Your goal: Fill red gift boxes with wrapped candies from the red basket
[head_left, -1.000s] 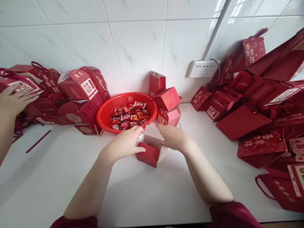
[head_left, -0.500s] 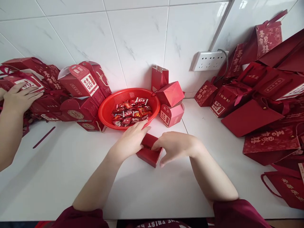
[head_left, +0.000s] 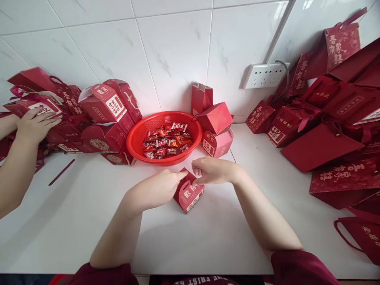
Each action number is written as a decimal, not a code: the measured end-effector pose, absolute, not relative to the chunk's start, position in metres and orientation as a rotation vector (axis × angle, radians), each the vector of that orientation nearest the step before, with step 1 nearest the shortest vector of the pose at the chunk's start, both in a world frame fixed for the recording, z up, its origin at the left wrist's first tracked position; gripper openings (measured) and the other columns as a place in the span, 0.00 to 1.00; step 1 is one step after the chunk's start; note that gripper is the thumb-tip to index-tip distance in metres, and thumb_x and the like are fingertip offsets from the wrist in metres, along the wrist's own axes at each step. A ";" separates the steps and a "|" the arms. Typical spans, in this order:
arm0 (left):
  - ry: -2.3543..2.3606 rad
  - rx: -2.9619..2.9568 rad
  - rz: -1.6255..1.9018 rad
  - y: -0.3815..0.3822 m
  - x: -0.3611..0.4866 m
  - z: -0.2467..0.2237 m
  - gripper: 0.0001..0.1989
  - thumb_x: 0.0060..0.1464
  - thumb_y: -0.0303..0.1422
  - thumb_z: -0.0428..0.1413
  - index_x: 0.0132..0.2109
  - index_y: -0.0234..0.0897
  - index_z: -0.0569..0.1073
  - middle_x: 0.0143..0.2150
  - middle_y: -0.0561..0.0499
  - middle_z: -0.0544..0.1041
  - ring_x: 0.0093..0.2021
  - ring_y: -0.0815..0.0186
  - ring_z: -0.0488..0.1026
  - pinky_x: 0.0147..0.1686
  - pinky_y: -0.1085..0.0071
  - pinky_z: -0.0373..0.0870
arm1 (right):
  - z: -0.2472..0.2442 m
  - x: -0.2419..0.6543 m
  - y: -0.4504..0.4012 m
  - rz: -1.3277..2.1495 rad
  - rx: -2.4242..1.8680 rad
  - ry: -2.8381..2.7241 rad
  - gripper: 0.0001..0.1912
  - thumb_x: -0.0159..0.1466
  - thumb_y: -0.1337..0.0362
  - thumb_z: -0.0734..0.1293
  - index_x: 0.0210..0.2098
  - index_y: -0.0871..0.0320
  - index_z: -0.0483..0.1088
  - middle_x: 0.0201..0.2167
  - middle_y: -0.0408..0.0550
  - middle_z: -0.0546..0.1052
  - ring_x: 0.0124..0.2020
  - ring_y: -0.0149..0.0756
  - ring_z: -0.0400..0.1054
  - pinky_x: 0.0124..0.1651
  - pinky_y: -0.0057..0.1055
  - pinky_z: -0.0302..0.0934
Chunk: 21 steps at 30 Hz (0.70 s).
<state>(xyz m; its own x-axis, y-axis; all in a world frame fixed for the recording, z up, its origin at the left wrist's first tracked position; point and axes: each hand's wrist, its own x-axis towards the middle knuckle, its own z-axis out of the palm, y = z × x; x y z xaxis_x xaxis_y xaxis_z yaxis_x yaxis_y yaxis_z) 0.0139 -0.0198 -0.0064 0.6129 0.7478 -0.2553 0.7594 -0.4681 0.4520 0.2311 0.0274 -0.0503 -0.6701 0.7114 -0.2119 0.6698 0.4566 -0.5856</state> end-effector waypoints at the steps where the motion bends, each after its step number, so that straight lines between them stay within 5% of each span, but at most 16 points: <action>1: 1.171 2.303 -0.024 -0.017 0.013 -0.008 0.16 0.61 0.32 0.45 0.48 0.42 0.75 0.37 0.51 0.79 0.32 0.63 0.75 0.35 0.69 0.67 | -0.054 0.229 0.028 0.996 -1.313 -2.621 0.18 0.56 0.51 0.71 0.39 0.57 0.69 0.38 0.49 0.76 0.35 0.40 0.70 0.30 0.31 0.59; 5: 1.160 2.218 -0.061 -0.012 0.011 -0.007 0.18 0.63 0.34 0.44 0.53 0.42 0.73 0.44 0.50 0.79 0.39 0.62 0.76 0.40 0.69 0.68 | -0.062 0.218 0.029 1.112 -1.215 -2.565 0.34 0.53 0.54 0.73 0.56 0.58 0.64 0.46 0.52 0.76 0.40 0.42 0.71 0.35 0.32 0.63; 11: 1.303 2.228 0.072 -0.041 0.008 -0.021 0.17 0.66 0.42 0.44 0.51 0.45 0.74 0.47 0.50 0.78 0.42 0.59 0.77 0.41 0.66 0.71 | -0.066 0.213 0.032 1.212 -0.946 -2.576 0.41 0.56 0.55 0.72 0.66 0.58 0.59 0.62 0.55 0.68 0.59 0.47 0.64 0.57 0.38 0.60; 14: 1.350 2.250 0.304 -0.065 0.005 -0.053 0.19 0.61 0.45 0.53 0.57 0.47 0.70 0.68 0.46 0.61 0.63 0.52 0.67 0.57 0.57 0.68 | -0.069 0.212 0.036 1.281 -0.814 -2.548 0.42 0.56 0.53 0.73 0.66 0.56 0.59 0.63 0.53 0.67 0.62 0.47 0.61 0.61 0.38 0.56; 17: 1.446 2.290 0.497 -0.087 0.001 -0.096 0.35 0.53 0.49 0.60 0.65 0.46 0.63 0.75 0.42 0.39 0.72 0.40 0.48 0.67 0.42 0.52 | -0.071 0.211 0.039 1.376 -0.828 -2.551 0.41 0.57 0.50 0.72 0.66 0.54 0.60 0.60 0.53 0.70 0.57 0.47 0.66 0.57 0.38 0.61; 21: 1.516 2.127 0.675 -0.104 -0.002 -0.137 0.34 0.59 0.41 0.57 0.69 0.52 0.54 0.75 0.47 0.26 0.73 0.46 0.46 0.64 0.51 0.63 | -0.071 0.209 0.039 1.333 -0.899 -2.605 0.45 0.57 0.44 0.71 0.66 0.60 0.60 0.60 0.58 0.70 0.56 0.50 0.66 0.56 0.41 0.61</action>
<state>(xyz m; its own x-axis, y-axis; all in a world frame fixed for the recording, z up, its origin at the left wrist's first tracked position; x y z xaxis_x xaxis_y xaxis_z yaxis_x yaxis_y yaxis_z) -0.0020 -0.1044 -0.1375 0.2802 0.9505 0.1342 0.7358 -0.3024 0.6060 0.2093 0.0389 -0.0713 -0.8246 0.5341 -0.1866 0.4638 0.4492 -0.7636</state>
